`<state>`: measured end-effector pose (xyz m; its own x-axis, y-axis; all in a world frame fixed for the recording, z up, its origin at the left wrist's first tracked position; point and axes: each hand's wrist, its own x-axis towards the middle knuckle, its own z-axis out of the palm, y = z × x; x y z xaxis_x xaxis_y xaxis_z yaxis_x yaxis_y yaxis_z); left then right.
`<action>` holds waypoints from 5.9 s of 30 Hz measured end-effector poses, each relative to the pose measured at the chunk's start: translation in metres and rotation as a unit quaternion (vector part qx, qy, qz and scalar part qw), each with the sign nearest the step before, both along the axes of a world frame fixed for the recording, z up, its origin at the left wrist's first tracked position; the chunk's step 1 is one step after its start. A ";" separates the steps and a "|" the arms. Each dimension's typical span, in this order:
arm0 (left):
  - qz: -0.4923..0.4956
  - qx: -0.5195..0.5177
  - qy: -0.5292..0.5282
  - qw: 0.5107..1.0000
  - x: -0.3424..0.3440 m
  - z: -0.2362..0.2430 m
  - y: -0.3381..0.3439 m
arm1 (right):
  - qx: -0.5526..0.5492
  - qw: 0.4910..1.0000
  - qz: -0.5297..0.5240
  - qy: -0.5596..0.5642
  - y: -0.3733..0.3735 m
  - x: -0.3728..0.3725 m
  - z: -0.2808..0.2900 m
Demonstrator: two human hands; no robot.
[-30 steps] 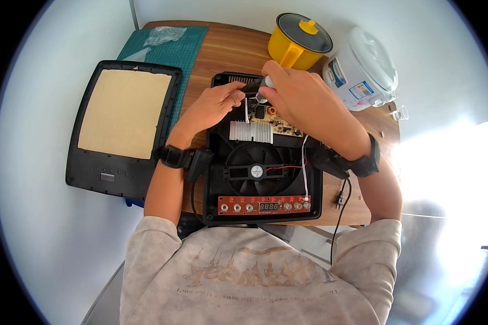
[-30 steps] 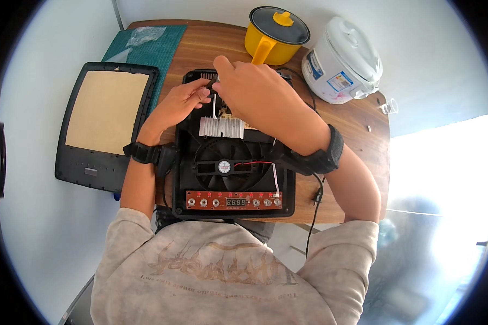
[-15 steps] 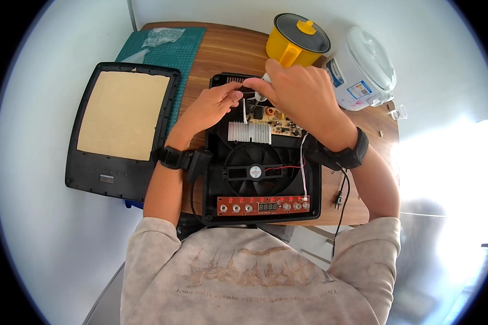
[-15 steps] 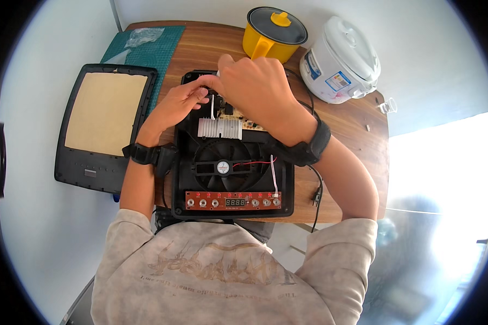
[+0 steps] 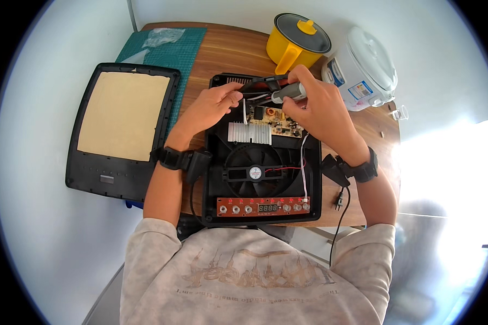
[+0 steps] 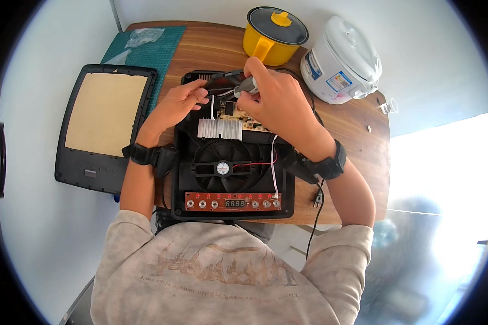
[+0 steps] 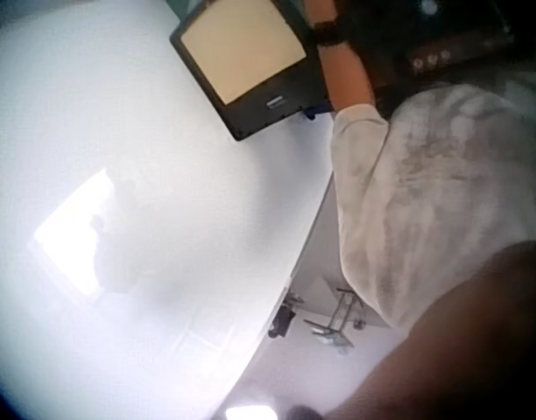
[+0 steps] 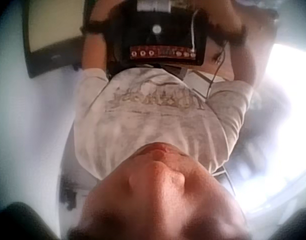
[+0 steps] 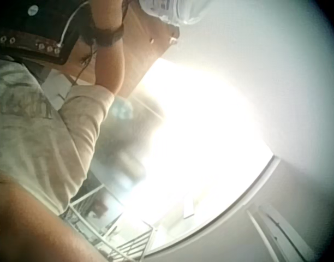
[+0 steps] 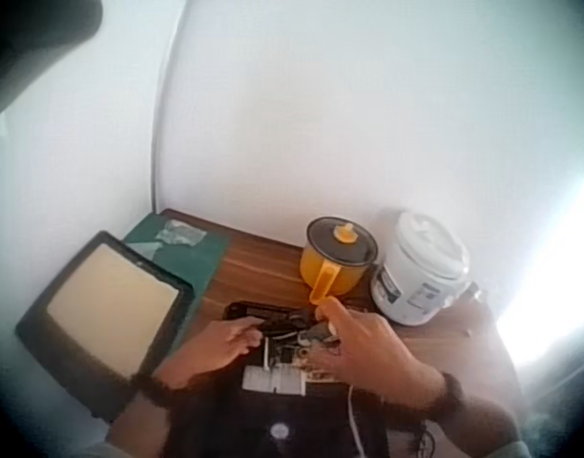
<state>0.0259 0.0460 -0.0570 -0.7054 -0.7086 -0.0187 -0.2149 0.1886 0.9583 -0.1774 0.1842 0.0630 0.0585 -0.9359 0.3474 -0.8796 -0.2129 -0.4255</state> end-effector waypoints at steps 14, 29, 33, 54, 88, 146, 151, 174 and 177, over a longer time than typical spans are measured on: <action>-0.009 0.006 -0.007 1.000 0.001 0.004 0.001 | -0.013 1.000 0.018 -0.009 -0.002 -0.003 -0.011; -0.012 -0.001 -0.012 1.000 0.001 0.004 0.000 | 0.022 0.999 0.026 -0.033 -0.002 -0.008 -0.006; -0.012 0.002 -0.008 1.000 0.001 0.002 0.000 | 0.019 0.999 0.027 -0.034 -0.002 -0.010 -0.008; -0.010 0.001 -0.011 1.000 0.002 0.007 0.002 | 0.036 0.997 0.019 0.061 0.001 0.007 0.009; -0.029 -0.014 -0.024 0.999 0.002 0.002 -0.003 | -0.106 0.925 0.001 0.364 -0.009 0.013 0.000; -0.024 -0.022 -0.050 0.998 0.003 0.010 0.002 | 0.063 0.947 0.118 0.292 -0.020 0.021 0.013; -0.014 -0.020 -0.039 0.999 0.003 0.007 0.000 | 0.027 0.946 0.052 0.318 -0.017 0.026 0.011; -0.012 -0.004 -0.008 1.000 0.001 0.007 0.003 | 0.115 0.983 0.094 0.107 0.001 -0.023 0.019; -0.007 -0.009 -0.005 1.000 0.003 0.003 0.001 | 0.102 0.983 0.104 0.111 0.001 -0.021 0.020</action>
<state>0.0292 0.0473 -0.0539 -0.7146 -0.6994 -0.0119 -0.2209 0.2095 0.9525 -0.1986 0.1857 0.0834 0.3084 -0.9449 0.1101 -0.9024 -0.3272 -0.2805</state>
